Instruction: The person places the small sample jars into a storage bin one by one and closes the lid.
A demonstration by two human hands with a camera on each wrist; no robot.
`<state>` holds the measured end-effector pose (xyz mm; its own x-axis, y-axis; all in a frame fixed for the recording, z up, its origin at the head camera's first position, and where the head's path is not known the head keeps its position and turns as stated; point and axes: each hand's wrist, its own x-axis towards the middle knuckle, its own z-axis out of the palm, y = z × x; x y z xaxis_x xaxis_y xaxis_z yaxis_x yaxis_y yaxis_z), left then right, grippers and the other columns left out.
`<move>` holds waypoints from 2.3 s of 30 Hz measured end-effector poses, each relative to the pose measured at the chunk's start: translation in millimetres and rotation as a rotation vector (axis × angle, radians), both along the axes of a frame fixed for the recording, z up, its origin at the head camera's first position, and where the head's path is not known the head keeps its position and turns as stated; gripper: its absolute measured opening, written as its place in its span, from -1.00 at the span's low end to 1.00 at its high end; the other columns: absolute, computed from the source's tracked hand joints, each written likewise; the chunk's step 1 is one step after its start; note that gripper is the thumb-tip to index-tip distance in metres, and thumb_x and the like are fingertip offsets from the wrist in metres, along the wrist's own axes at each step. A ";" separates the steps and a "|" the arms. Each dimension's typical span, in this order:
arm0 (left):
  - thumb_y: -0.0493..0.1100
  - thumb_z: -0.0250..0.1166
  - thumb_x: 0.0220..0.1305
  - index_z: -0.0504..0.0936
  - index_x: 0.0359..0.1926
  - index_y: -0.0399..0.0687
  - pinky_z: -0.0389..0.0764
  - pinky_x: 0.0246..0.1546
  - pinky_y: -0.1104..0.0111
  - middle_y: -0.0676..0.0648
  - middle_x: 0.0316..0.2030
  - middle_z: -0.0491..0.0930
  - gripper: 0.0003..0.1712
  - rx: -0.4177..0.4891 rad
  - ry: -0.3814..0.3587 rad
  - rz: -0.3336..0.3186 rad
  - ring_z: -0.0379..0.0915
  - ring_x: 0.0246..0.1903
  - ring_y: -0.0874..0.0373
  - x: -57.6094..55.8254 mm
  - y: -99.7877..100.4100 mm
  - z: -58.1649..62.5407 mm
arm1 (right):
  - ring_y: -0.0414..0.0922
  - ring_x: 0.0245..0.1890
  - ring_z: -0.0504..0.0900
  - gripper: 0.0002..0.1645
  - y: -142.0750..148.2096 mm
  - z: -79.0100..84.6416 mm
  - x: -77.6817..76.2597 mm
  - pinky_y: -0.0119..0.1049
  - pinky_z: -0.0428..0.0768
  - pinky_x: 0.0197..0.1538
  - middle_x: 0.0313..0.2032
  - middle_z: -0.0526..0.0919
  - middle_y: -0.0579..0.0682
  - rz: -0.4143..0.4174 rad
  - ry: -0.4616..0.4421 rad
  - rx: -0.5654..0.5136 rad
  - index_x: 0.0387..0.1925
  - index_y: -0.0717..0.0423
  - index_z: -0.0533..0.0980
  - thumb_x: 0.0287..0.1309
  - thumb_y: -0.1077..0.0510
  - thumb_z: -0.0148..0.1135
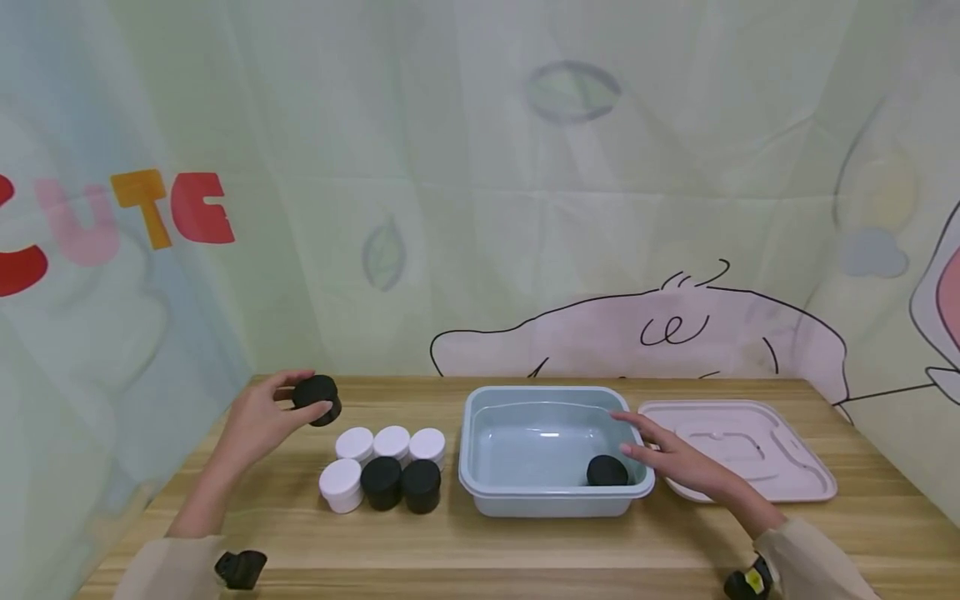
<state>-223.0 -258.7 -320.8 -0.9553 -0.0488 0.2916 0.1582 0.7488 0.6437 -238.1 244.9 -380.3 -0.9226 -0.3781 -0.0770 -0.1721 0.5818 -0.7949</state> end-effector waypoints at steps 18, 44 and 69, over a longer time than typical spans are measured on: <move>-0.01 0.39 -0.01 0.50 0.05 -0.18 0.49 -0.25 0.20 -0.22 -0.03 0.51 -0.40 0.073 0.051 -0.161 0.43 -0.08 -0.09 -4.2 79.3 21.3 | 0.39 0.27 -0.04 -0.33 -0.3 0.8 0.8 0.34 0.13 0.11 0.36 -0.12 0.31 -0.006 -0.015 -0.008 0.34 -0.01 0.09 0.27 -0.09 -0.03; -0.17 0.44 -0.10 0.57 -0.05 -0.16 0.51 -0.34 0.38 -0.06 -0.16 0.58 -0.49 0.133 0.020 -0.468 0.44 -0.17 0.07 -12.3 194.2 2.2 | 0.40 0.27 -0.06 -0.36 1.5 -1.0 0.0 0.35 0.10 0.11 0.36 -0.13 0.31 -0.003 0.000 -0.003 0.34 -0.02 0.09 0.28 -0.05 -0.05; -0.17 0.47 -0.17 0.60 -0.12 -0.20 0.45 -0.12 0.41 -0.07 -0.20 0.62 -0.50 -0.164 -0.077 -0.665 0.49 -0.19 0.17 -17.2 249.3 -34.9 | 0.37 0.27 -0.01 -0.35 0.1 -1.1 -0.5 0.31 0.18 0.10 0.35 -0.08 0.30 -0.005 -0.012 -0.017 0.33 -0.04 0.10 0.27 -0.08 -0.03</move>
<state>-240.2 -9.3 -355.6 -0.7851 0.5941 0.1752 0.5762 0.5967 0.5585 -238.6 244.9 -381.4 -0.9235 -0.3748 -0.0814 -0.1597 0.5688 -0.8068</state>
